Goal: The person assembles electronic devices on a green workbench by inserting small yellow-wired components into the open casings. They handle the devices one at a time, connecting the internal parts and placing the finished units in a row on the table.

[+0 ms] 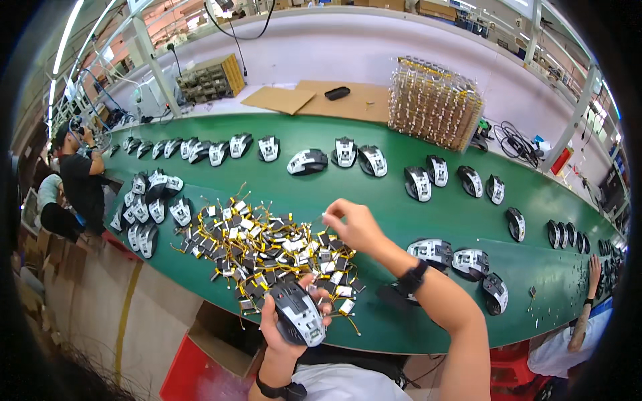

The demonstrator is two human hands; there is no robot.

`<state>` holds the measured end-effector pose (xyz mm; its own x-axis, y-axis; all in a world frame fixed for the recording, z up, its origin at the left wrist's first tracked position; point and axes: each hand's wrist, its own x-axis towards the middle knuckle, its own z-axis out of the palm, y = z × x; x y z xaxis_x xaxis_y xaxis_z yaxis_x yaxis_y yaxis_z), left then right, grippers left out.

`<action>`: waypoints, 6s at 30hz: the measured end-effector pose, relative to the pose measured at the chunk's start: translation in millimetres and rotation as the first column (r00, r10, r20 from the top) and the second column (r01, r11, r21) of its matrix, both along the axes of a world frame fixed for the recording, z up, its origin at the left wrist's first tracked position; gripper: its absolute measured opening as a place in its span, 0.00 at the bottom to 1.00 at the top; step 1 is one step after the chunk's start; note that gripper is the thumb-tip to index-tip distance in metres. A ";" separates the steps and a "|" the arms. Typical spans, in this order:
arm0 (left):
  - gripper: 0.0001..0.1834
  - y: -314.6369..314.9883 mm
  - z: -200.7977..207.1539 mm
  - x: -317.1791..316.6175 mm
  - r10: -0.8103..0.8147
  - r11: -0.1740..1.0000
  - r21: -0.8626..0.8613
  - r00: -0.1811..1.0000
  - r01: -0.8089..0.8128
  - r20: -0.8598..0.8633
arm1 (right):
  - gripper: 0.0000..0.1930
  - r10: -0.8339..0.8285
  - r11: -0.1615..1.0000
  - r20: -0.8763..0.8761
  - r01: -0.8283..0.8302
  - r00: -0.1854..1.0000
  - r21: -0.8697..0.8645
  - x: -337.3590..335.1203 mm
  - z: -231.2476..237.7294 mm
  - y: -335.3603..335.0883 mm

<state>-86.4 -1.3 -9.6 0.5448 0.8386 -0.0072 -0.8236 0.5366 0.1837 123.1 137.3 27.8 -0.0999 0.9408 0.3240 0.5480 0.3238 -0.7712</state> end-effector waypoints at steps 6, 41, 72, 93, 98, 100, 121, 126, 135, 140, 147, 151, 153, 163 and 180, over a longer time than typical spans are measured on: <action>0.47 19.2 13.0 16.6 0.051 0.997 0.052 0.998 -0.049 -0.037 | 0.10 -0.071 0.923 -0.526 -0.143 0.847 -0.356 10.1 46.4 -116.7; 0.40 -4.8 23.2 48.3 -0.138 0.980 -0.148 0.990 0.132 -0.034 | 0.09 0.305 0.712 0.801 -0.682 0.514 0.166 2.9 77.7 -175.4; 0.44 3.3 13.0 66.5 -0.082 0.994 0.082 0.992 0.075 0.091 | 0.19 -0.243 0.969 -0.928 0.124 0.283 -0.216 -18.6 -7.3 -217.2; 0.49 8.0 2.7 71.5 0.174 0.956 0.235 0.984 -0.178 0.041 | 0.08 -0.259 0.966 -0.932 0.049 0.255 -0.255 -45.4 -8.6 -212.0; 0.49 5.5 5.4 73.0 0.221 0.936 0.276 0.975 -0.221 0.030 | 0.08 -0.260 0.966 -0.954 0.032 0.151 -0.258 -50.5 -10.5 -212.1; 0.49 10.6 3.3 69.7 0.158 0.966 0.193 0.985 -0.170 0.072 | 0.08 -0.286 0.958 -0.927 0.042 0.244 -0.284 -54.4 -8.5 -215.3; 0.47 7.5 9.7 69.9 0.013 0.996 0.083 0.987 -0.027 0.159 | 0.13 -0.217 0.947 -0.458 0.300 0.862 0.115 -37.5 -15.3 -218.5; 0.46 0.4 8.7 77.4 -0.049 0.996 0.077 0.982 0.035 0.181 | 0.14 -0.258 0.924 -0.425 0.351 0.867 0.154 -34.7 -18.1 -218.1; 0.45 2.2 8.3 81.1 -0.145 0.989 0.029 0.982 0.143 0.117 | 0.13 -0.202 0.971 -0.477 0.239 0.856 0.018 -16.6 -15.8 -217.7; 0.44 1.0 2.7 83.8 -0.167 0.985 0.058 0.982 0.162 0.090 | 0.09 -0.248 0.969 -0.587 0.201 0.770 -0.147 -11.0 -11.5 -219.7; 0.43 4.5 8.6 83.8 -0.080 0.994 0.066 0.995 0.084 -0.064 | 0.09 -0.257 0.945 -0.302 0.304 0.918 0.121 -13.0 -10.3 -218.0; 0.42 6.6 7.2 82.9 -0.011 0.999 0.051 0.996 0.015 -0.091 | 0.11 -0.235 0.961 -0.204 0.259 0.950 0.100 -13.9 -1.8 -222.5; 0.42 4.1 9.2 83.2 -0.020 0.999 0.039 0.997 0.023 -0.069 | 0.11 -0.225 0.957 -0.212 0.257 0.951 0.136 -13.3 -0.4 -223.8; 0.40 7.2 9.0 82.2 0.022 0.989 -0.144 0.999 -0.027 -0.040 | 0.21 -0.323 0.911 0.124 0.272 0.938 0.310 -31.9 -7.1 -222.9; 0.42 1.9 15.5 82.1 -0.033 0.999 -0.038 0.999 0.032 -0.021 | 0.16 -0.208 0.947 -0.161 0.240 0.965 0.214 -19.9 -14.5 -228.2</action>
